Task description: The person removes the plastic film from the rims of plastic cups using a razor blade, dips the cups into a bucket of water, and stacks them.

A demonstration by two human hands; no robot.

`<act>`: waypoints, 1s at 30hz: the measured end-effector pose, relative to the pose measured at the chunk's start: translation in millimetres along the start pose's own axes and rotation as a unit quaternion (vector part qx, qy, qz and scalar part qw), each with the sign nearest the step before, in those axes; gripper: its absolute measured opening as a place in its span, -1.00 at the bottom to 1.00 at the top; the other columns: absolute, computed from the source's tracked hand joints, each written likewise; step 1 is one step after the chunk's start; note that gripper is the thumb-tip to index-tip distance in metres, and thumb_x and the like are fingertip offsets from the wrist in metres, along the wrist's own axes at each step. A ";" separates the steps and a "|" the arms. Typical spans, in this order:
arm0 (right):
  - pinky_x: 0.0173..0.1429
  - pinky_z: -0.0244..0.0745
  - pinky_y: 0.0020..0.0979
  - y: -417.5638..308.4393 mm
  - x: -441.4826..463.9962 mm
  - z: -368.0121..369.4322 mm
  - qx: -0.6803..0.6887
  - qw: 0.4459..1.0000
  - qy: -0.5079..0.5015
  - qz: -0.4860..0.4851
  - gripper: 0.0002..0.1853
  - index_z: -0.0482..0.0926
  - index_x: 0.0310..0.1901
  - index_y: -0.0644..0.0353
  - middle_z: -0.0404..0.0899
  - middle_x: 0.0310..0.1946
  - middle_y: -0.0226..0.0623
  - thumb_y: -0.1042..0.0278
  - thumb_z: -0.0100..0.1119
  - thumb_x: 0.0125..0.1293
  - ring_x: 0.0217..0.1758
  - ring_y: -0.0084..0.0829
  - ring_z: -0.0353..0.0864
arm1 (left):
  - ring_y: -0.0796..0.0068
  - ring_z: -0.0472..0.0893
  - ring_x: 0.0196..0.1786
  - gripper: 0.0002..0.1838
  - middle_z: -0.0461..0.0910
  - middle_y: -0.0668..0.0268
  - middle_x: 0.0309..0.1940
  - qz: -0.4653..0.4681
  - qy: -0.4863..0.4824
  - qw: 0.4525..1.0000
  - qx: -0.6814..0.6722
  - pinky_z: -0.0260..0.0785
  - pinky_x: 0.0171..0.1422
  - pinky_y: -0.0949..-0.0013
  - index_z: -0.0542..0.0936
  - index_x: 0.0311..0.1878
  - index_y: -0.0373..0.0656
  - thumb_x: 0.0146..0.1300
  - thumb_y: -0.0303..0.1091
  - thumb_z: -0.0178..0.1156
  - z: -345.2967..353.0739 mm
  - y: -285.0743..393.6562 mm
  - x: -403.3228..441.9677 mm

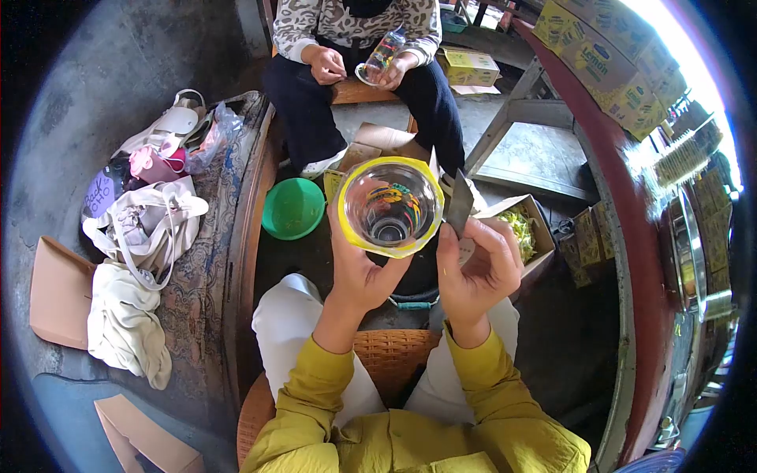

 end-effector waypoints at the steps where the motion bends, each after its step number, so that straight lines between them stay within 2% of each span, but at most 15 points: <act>1: -0.52 0.27 -0.61 0.1 0.2 0.2 -0.001 1.000 -0.005 -0.001 -0.76 0.61 -0.33 0.31 0.50 -0.59 -0.31 0.67 0.29 -0.14 -0.59 -0.56 0.44 | 0.28 0.38 0.11 -0.22 0.26 0.06 0.08 0.003 -0.001 1.000 -0.003 0.27 0.16 0.30 0.09 0.21 -0.38 -0.04 -0.41 0.29 0.4 -2.3 0.0; 5: -0.54 0.26 -0.62 -0.1 0.9 1.9 0.000 1.000 -0.008 0.005 -0.76 0.62 -0.34 0.30 0.49 -0.60 -0.33 0.67 0.30 -0.15 -0.60 -0.57 0.44 | 0.28 0.38 0.10 -0.21 0.24 0.07 0.06 0.005 0.003 1.000 -0.026 0.28 0.15 0.31 0.07 0.20 -0.36 -0.06 -0.41 0.31 3.0 -3.3 0.1; 12: -0.54 0.27 -0.62 -0.9 -0.3 1.4 0.001 1.000 -0.014 -0.004 -0.78 0.61 -0.37 0.33 0.49 -0.61 -0.30 0.67 0.28 -0.16 -0.61 -0.57 0.44 | 0.29 0.38 0.10 -0.18 0.20 0.08 0.07 -0.028 -0.004 1.000 -0.004 0.28 0.15 0.31 0.07 0.21 -0.35 -0.08 -0.41 0.32 -0.3 -5.7 -1.4; 17: -0.53 0.28 -0.61 0.4 -1.1 3.5 -0.023 0.999 -0.024 -0.022 -0.79 0.60 -0.38 0.34 0.49 -0.61 -0.29 0.67 0.28 -0.17 -0.61 -0.56 0.44 | 0.28 0.38 0.10 -0.18 0.21 0.09 0.07 -0.011 -0.008 0.999 0.033 0.28 0.15 0.32 0.09 0.21 -0.35 -0.09 -0.41 0.32 -5.3 -8.0 -1.8; 20: -0.53 0.28 -0.61 0.8 -2.4 4.2 -0.017 0.999 -0.022 -0.016 -0.79 0.60 -0.39 0.33 0.49 -0.61 -0.28 0.68 0.29 -0.17 -0.61 -0.55 0.44 | 0.28 0.42 0.06 -0.19 0.21 0.09 0.06 0.004 -0.006 0.999 0.043 0.31 0.12 0.32 0.08 0.20 -0.34 -0.10 -0.44 0.32 -6.1 -8.1 -1.9; 26: -0.54 0.29 -0.61 1.7 -4.6 5.9 -0.018 0.999 -0.028 -0.012 -0.79 0.60 -0.41 0.32 0.49 -0.63 -0.29 0.69 0.30 -0.19 -0.64 -0.53 0.43 | 0.32 0.46 0.00 -0.17 0.24 0.08 0.06 -0.002 0.003 1.000 -0.022 0.39 0.03 0.34 0.03 0.18 -0.30 -0.10 -0.48 0.34 -0.3 -2.2 3.4; 30: -0.54 0.29 -0.61 1.8 -4.9 7.8 -0.041 0.999 -0.008 -0.034 -0.79 0.60 -0.41 0.31 0.48 -0.63 -0.30 0.69 0.31 -0.19 -0.64 -0.54 0.43 | 0.32 0.46 0.00 -0.18 0.26 0.07 0.05 -0.006 -0.009 1.000 0.011 0.39 0.02 0.35 0.04 0.17 -0.30 -0.10 -0.46 0.35 -0.5 1.1 3.8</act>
Point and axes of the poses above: each hand's wrist, its own x-axis towards the middle knuckle, its own z-axis out of the palm, y = z × x, the point moved 1 cm from there along x, towards the middle knuckle
